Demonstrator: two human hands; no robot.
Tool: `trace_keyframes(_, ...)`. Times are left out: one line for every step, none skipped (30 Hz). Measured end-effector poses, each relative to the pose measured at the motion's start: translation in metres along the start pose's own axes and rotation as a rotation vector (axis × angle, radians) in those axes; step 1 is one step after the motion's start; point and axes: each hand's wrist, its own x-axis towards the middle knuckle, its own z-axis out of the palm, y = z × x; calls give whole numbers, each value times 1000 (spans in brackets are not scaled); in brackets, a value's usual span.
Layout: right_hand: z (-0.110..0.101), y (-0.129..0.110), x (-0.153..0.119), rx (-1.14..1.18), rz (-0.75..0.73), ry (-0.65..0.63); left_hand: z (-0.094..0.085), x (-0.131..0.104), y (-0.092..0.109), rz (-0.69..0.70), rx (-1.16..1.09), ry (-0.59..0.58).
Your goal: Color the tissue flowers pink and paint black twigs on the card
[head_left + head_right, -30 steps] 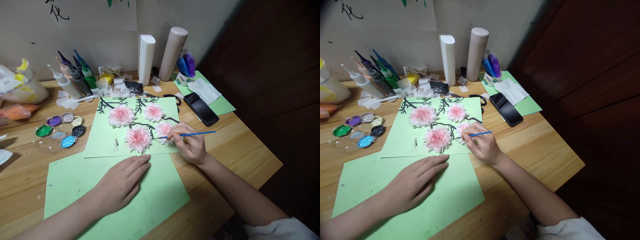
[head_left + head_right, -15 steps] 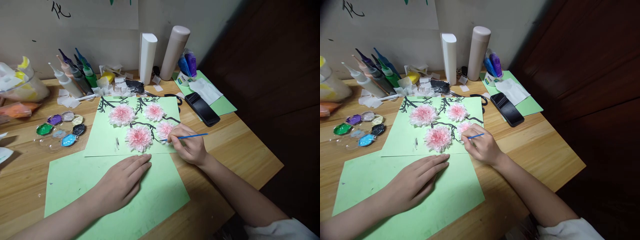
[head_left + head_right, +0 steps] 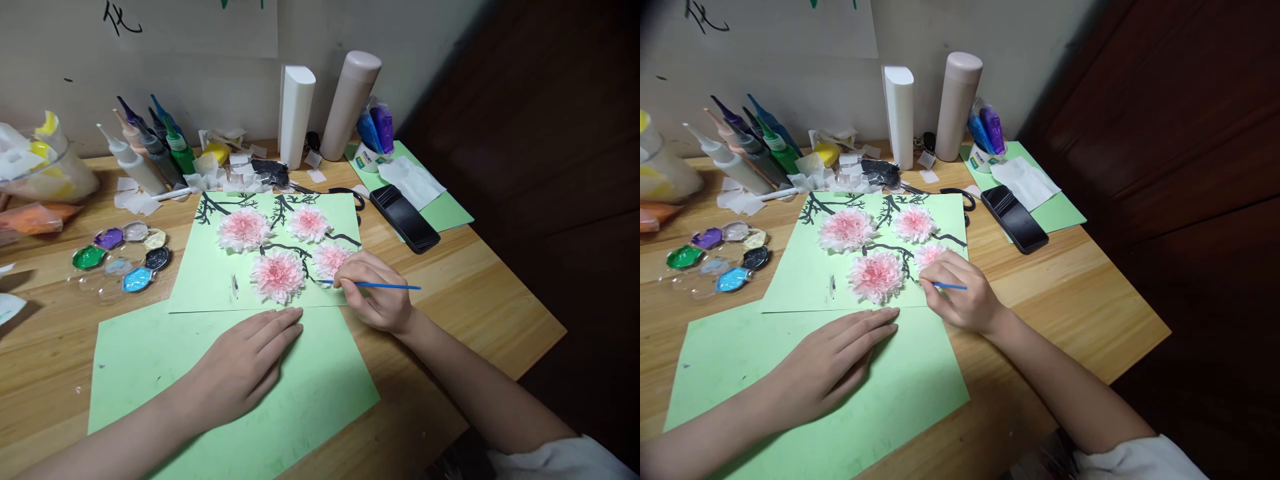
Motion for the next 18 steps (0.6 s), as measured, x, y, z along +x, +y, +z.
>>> trace_keyframes(0, -1, 0, -4, -7, -11, 0, 0, 0, 1, 1, -3)
trace_keyframes(0, -1, 1, -4, -11, -21, 0, 0, 0, 1, 0, -4)
trace_keyframes(0, -2, 1, -2, -12, -32, 0, 0, -1, 1, -1, -4)
trace_keyframes(0, -2, 1, 4, -12, -41, 0, 0, -1, 1, -4, -2)
trace_keyframes(0, -2, 1, 12, -13, -46, 0, 0, -1, 2, -6, 1)
trace_keyframes(0, -2, 1, 22, -12, -45, 0, 0, -1, 2, -6, 3)
trace_keyframes(0, -2, 0, 31, -10, -37, 0, 0, -1, 2, -7, 5)
trace_keyframes(0, -2, 0, 38, -7, -21, 0, 0, -1, 1, -7, 6)
trace_keyframes(0, -2, -1, 44, 0, 2, 0, -1, -1, 1, -8, 7)
trace_keyframes(0, -1, -1, 47, 9, 24, 1, -1, -1, 0, -8, 8)
trace_keyframes(-1, -1, -2, 48, 19, 43, 1, -1, -1, 1, -8, 10)
trace_keyframes(-1, 0, -2, 47, 29, 55, 1, -1, -1, 2, -9, 13)
trace_keyframes(0, 1, -2, 46, 37, 61, 1, -1, -1, 2, -11, 15)
trace_keyframes(0, 1, -2, 44, 43, 60, 1, -1, -1, 2, -14, 17)
trace_keyframes(0, 2, -2, 41, 50, 54, 1, -1, -1, 2, -17, 20)
trace_keyframes(0, 2, -2, 37, 58, 47, 1, -1, -1, 2, -21, 23)
trace_keyframes(1, 3, -2, 34, 71, 41, 1, -1, -1, 2, -25, 24)
trace_keyframes(1, 3, -2, 31, 88, 35, 1, -1, -1, 2, -27, 25)
